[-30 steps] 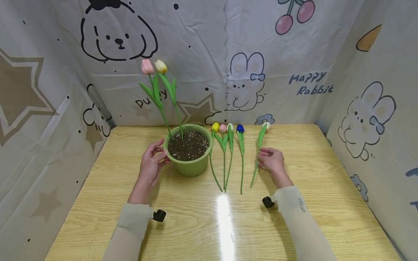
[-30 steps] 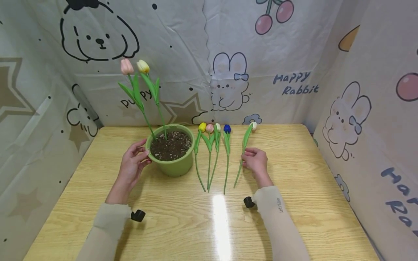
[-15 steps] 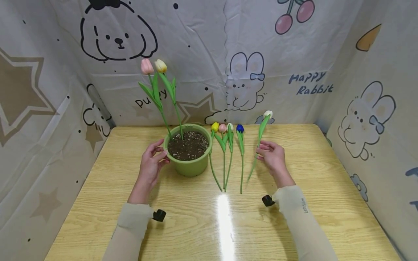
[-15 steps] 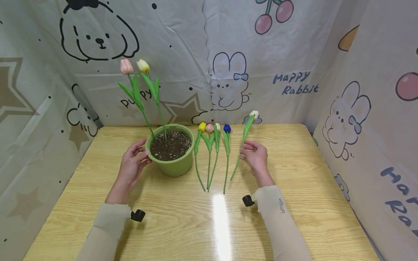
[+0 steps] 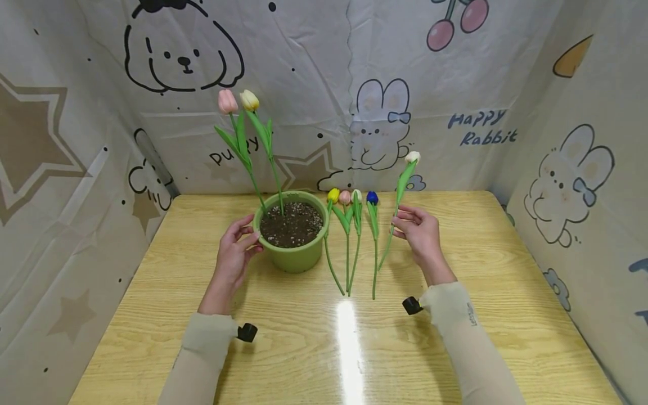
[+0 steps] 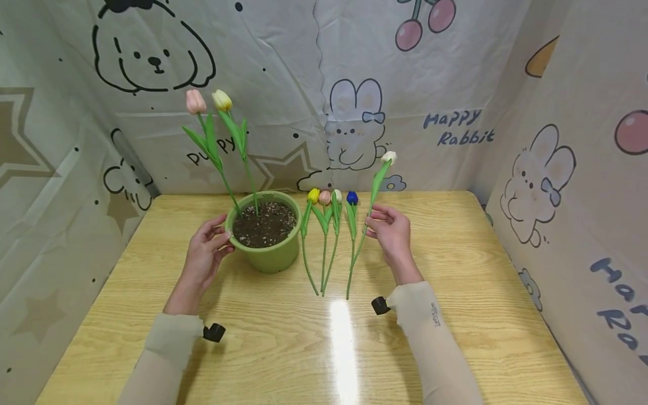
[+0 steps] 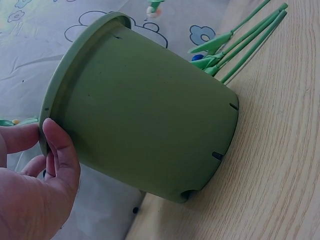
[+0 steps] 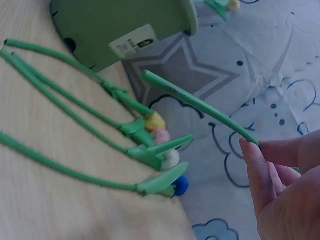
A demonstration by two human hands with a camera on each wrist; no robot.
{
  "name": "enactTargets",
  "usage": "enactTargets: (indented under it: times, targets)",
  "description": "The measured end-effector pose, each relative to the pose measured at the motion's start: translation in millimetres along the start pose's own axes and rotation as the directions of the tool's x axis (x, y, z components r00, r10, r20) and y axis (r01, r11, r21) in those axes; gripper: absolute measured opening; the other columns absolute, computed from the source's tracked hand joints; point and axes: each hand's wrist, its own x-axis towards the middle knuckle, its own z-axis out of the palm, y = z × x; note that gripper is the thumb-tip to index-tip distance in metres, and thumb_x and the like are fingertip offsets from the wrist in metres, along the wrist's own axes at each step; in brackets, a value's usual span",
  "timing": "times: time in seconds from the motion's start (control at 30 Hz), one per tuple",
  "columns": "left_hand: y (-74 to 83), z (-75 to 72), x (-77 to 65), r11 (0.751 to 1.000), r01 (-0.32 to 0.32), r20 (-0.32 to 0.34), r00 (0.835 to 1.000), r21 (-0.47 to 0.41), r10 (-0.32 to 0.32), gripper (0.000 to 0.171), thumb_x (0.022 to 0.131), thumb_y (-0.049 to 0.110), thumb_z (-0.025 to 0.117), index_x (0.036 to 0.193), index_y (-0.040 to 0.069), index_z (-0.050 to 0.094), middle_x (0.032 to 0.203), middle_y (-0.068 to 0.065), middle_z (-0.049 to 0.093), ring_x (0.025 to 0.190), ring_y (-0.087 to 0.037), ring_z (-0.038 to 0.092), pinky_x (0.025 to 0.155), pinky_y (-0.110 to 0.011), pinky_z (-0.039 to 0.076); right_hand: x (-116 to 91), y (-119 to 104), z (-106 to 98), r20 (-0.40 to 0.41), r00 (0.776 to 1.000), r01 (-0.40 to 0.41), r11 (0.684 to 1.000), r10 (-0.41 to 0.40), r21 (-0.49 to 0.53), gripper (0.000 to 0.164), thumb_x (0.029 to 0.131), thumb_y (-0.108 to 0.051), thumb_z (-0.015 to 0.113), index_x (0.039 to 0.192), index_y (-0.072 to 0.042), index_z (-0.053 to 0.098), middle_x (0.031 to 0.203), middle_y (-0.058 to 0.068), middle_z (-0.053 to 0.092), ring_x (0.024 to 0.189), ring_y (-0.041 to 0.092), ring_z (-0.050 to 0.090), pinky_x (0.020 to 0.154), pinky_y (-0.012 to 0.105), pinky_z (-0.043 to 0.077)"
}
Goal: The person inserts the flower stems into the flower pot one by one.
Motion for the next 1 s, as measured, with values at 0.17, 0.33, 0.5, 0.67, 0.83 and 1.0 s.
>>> enactTargets:
  times: [0.17,0.33,0.5,0.67,0.83,1.0]
  targets:
    - [0.6,0.1,0.1,1.0,0.002,0.001,1.0,0.009,-0.002,0.05,0.103,-0.001,0.057,0.151,0.001,0.044,0.106,-0.001,0.051,0.078,-0.007,0.061,0.068,-0.017,0.057,0,-13,6,0.021,0.999,0.04,0.998,-0.042,0.052,0.045,0.097,0.0,0.07,0.141,0.001,0.058,0.103,-0.001,0.064,0.091,0.009,0.07,0.077,0.024,0.064]
    - [0.3,0.4,-0.3,1.0,-0.004,0.005,1.0,0.009,0.004,0.049,0.103,-0.001,0.056,0.151,0.002,0.045,0.107,-0.002,0.05,0.077,-0.008,0.061,0.068,-0.018,0.056,-1,-22,12,0.042,0.997,0.062,0.994,-0.066,0.095,0.047,0.097,0.0,0.07,0.142,0.003,0.056,0.104,-0.001,0.063,0.089,0.008,0.069,0.074,0.021,0.063]
    - [0.7,0.3,-1.3,1.0,-0.004,0.002,1.0,0.018,0.004,0.049,0.104,0.0,0.056,0.152,0.002,0.045,0.108,-0.002,0.05,0.077,-0.008,0.061,0.067,-0.018,0.057,-2,-29,20,0.048,0.994,0.089,0.986,-0.096,0.141,0.048,0.096,0.003,0.07,0.142,0.004,0.056,0.111,0.007,0.064,0.089,0.01,0.07,0.072,0.022,0.064]
    - [0.9,0.1,-1.5,1.0,-0.005,0.004,1.0,0.006,0.005,0.05,0.103,-0.001,0.057,0.151,0.0,0.044,0.107,-0.001,0.051,0.077,-0.007,0.061,0.067,-0.017,0.056,-1,-35,29,0.055,0.99,0.123,0.98,-0.133,0.159,0.045,0.095,0.003,0.07,0.139,0.002,0.059,0.111,0.008,0.065,0.088,0.011,0.07,0.071,0.023,0.064]
    - [-0.2,0.3,-0.6,1.0,-0.008,0.0,1.0,-0.011,0.008,0.049,0.103,-0.002,0.057,0.151,0.001,0.045,0.106,0.0,0.052,0.077,-0.007,0.061,0.066,-0.017,0.056,-2,-43,38,0.068,0.983,0.158,0.971,-0.173,0.18,0.045,0.095,0.004,0.07,0.139,0.004,0.058,0.105,0.001,0.065,0.085,0.011,0.069,0.069,0.023,0.064]
    - [-0.7,0.5,-0.4,1.0,-0.009,-0.006,1.0,-0.02,0.009,0.049,0.103,-0.003,0.056,0.151,0.001,0.045,0.105,0.0,0.052,0.076,-0.007,0.062,0.066,-0.017,0.056,-1,-52,51,0.065,0.97,0.216,0.954,-0.234,0.206,0.042,0.095,0.006,0.07,0.135,0.005,0.06,0.104,0.002,0.066,0.083,0.008,0.069,0.067,0.021,0.063]
